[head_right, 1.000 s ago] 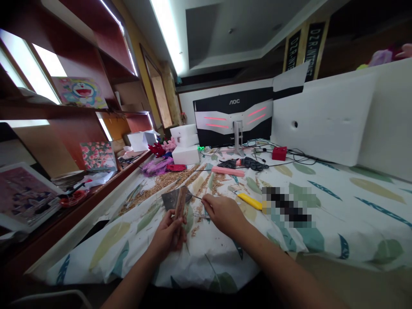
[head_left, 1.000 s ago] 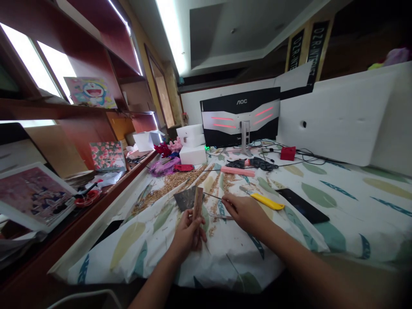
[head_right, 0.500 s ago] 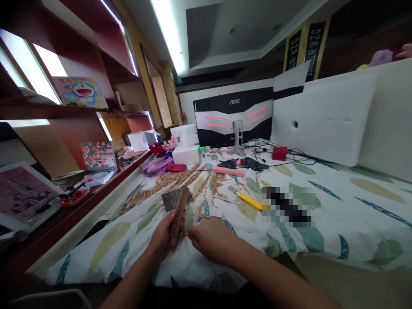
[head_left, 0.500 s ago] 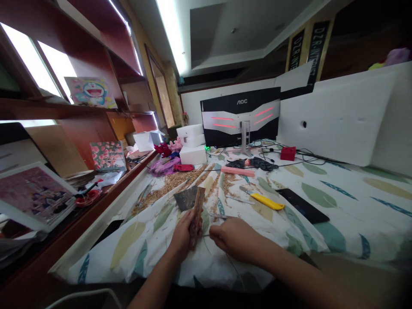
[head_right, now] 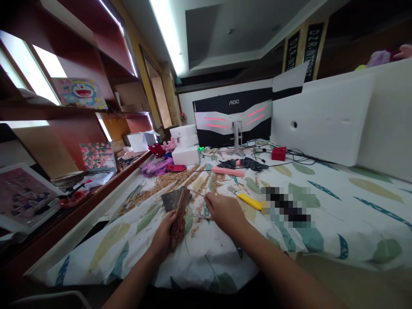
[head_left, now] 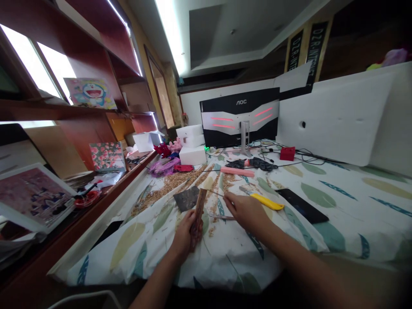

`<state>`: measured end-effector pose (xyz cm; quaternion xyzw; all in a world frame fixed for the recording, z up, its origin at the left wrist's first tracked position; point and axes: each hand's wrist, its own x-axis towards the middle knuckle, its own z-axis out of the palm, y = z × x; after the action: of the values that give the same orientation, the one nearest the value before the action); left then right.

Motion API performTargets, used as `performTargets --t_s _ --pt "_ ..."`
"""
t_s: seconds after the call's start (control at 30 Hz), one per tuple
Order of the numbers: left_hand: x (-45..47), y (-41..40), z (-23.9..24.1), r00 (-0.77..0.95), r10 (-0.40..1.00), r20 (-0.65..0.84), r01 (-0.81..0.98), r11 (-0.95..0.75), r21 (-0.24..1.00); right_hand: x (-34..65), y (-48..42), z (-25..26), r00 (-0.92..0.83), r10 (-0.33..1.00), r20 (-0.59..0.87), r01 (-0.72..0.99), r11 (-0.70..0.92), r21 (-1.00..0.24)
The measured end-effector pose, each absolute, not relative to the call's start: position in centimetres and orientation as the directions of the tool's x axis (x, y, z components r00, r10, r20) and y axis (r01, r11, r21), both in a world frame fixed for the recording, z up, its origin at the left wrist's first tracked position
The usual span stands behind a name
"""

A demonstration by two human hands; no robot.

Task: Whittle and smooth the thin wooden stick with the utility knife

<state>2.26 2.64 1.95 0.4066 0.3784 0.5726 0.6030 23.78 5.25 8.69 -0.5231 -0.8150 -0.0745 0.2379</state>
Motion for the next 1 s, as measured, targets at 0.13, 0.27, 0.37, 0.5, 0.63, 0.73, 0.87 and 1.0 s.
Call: performTargets --t_s 0.13,0.27,0.37,0.5,0.63,0.73,0.87,1.0 --pt "2.3 2.7 1.8 0.07 0.997 0.017 -0.401 0.012 0.916 23.9 5.3 8.8 -0.333 0.803 0.495 0.88 0.453 -0.141" --pt "2.0 2.9 1.8 0.072 0.997 0.022 -0.432 0.012 0.902 22.4 3.5 8.3 -0.498 0.785 0.368 0.82 0.565 -0.095" --pt "1.8 3.0 1.9 0.064 0.998 0.026 -0.46 0.007 0.888 21.3 1.7 7.9 -0.649 0.721 0.242 0.727 0.681 -0.08" --pt "1.6 3.0 1.9 0.063 0.998 0.03 -0.478 0.004 0.879 20.8 0.3 7.8 -0.78 0.607 0.149 0.596 0.794 -0.116" --pt "1.6 3.1 1.7 0.07 0.997 0.037 -0.473 0.001 0.881 21.3 1.1 7.7 -0.731 0.647 0.215 0.642 0.76 -0.105" --pt "1.6 3.1 1.6 0.077 0.996 0.043 -0.462 -0.003 0.887 22.1 2.7 7.7 -0.637 0.708 0.304 0.72 0.688 -0.092" --pt "1.7 3.1 1.3 0.095 0.995 0.038 -0.44 0.008 0.898 23.6 4.8 8.2 -0.421 0.776 0.47 0.842 0.527 -0.116" --pt "1.8 3.1 1.2 0.099 0.994 0.035 -0.427 0.011 0.904 24.3 5.3 8.4 -0.32 0.747 0.583 0.864 0.483 -0.144"
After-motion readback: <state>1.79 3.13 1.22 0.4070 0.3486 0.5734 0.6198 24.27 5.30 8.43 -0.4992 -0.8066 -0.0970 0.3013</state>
